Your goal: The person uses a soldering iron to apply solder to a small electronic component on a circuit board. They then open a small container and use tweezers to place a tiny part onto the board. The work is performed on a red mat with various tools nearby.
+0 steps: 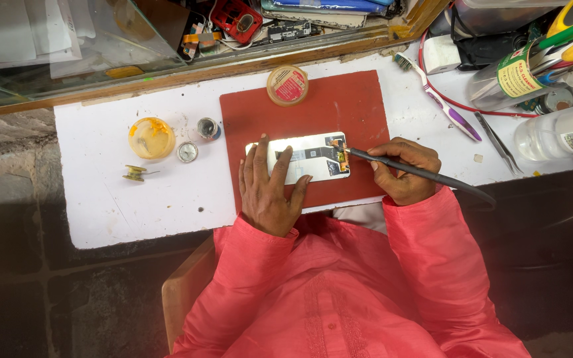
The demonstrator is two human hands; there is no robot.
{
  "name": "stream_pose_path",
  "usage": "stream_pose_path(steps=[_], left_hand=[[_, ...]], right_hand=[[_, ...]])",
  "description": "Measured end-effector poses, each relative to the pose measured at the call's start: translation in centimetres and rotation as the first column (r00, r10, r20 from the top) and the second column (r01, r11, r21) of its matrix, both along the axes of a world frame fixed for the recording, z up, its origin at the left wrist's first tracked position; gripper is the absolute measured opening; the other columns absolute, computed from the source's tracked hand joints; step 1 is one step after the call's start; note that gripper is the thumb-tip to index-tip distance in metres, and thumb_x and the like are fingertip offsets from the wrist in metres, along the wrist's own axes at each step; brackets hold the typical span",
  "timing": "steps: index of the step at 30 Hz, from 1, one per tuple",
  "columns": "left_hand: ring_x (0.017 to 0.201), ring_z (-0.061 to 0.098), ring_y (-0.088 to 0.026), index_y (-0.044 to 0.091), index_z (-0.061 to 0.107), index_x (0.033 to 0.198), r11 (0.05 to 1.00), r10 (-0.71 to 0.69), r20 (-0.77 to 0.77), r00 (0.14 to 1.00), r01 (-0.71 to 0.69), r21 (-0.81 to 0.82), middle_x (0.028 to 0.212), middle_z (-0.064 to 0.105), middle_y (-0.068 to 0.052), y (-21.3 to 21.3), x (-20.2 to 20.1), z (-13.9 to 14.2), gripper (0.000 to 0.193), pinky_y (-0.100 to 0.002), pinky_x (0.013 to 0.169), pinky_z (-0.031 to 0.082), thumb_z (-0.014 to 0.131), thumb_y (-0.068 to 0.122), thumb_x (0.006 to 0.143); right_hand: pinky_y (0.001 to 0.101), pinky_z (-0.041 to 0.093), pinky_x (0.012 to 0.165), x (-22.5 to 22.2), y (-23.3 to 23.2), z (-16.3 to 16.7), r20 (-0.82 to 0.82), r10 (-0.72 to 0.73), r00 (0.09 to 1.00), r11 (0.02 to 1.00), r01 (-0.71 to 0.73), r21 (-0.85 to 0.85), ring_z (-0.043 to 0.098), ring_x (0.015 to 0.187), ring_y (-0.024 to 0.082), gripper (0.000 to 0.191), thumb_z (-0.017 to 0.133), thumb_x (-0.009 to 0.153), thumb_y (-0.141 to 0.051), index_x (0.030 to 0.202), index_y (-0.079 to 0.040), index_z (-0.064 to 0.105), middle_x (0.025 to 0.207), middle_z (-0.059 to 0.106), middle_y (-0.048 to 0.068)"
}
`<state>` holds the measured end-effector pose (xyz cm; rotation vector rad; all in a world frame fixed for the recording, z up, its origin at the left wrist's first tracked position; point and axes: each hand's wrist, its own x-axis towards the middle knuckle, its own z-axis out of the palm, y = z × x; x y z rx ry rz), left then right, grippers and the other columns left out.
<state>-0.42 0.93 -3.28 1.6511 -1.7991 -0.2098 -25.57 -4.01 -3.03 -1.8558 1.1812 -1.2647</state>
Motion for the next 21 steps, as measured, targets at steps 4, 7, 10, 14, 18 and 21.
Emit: stream_pose_path(steps=[4,7,10,14,18,21], left_hand=[[0.143,0.043,-0.045,0.01,0.064,0.136,1.0,0.0,0.001,1.0,0.0,-0.004,0.156,0.043,-0.023,0.02,0.07,0.01,0.055,-0.062,0.116,0.034,0.078,0.037,0.09],[0.143,0.043,-0.045,0.01,0.064,0.136,1.0,-0.001,0.001,1.0,0.001,0.002,0.156,0.043,-0.022,0.01,0.11,0.04,0.055,-0.062,0.116,0.034,0.078,0.037,0.09],[0.143,0.043,-0.045,0.01,0.064,0.136,1.0,-0.002,0.001,1.0,0.002,0.004,0.156,0.043,-0.022,0.02,0.1,0.06,0.056,-0.062,0.116,0.034,0.078,0.037,0.09],[0.143,0.042,-0.045,0.01,0.064,0.136,1.0,-0.001,0.003,1.0,0.001,0.005,0.156,0.043,-0.022,0.03,0.09,0.07,0.056,-0.062,0.116,0.034,0.078,0.038,0.089],[0.143,0.042,-0.045,0.01,0.064,0.136,1.0,0.002,0.003,1.0,-0.002,0.009,0.156,0.043,-0.022,0.08,0.1,0.11,0.056,-0.062,0.116,0.034,0.078,0.038,0.09],[0.143,0.042,-0.045,0.01,0.064,0.136,1.0,0.002,0.006,1.0,-0.002,0.011,0.156,0.043,-0.022,0.04,0.11,0.15,0.056,-0.062,0.116,0.034,0.078,0.038,0.09]], right_hand=[[0.0215,0.043,0.058,0.09,0.01,-0.08,-0.009,-0.01,1.0,1.0,0.01,0.001,0.061,0.067,0.01,0.014,0.076,0.087,0.005,0.1,0.004,0.073,0.085,0.072,0.01],[0.0216,0.044,0.059,0.14,0.02,-0.07,0.0,-0.002,1.0,1.0,0.002,-0.001,0.062,0.069,0.01,0.014,0.076,0.087,0.006,0.1,0.004,0.073,0.085,0.072,0.01],[0.0217,0.047,0.06,0.08,0.02,-0.01,-0.004,0.006,1.0,1.0,-0.006,-0.009,0.064,0.071,0.011,0.014,0.074,0.086,0.006,0.1,0.004,0.073,0.087,0.072,0.011],[0.0219,0.047,0.061,0.09,-0.08,0.06,-0.012,0.01,1.0,1.0,-0.01,-0.023,0.065,0.071,0.011,0.014,0.075,0.087,0.005,0.101,0.004,0.073,0.088,0.073,0.011],[0.0219,0.047,0.06,0.23,-0.02,0.12,-0.003,0.001,1.0,1.0,-0.001,-0.002,0.064,0.071,0.011,0.014,0.076,0.088,0.005,0.101,0.004,0.073,0.087,0.073,0.011],[0.0214,0.047,0.061,0.3,-0.06,0.11,0.01,0.013,1.0,1.0,-0.013,-0.011,0.065,0.072,0.011,0.013,0.076,0.089,0.004,0.102,0.004,0.073,0.088,0.073,0.011]])
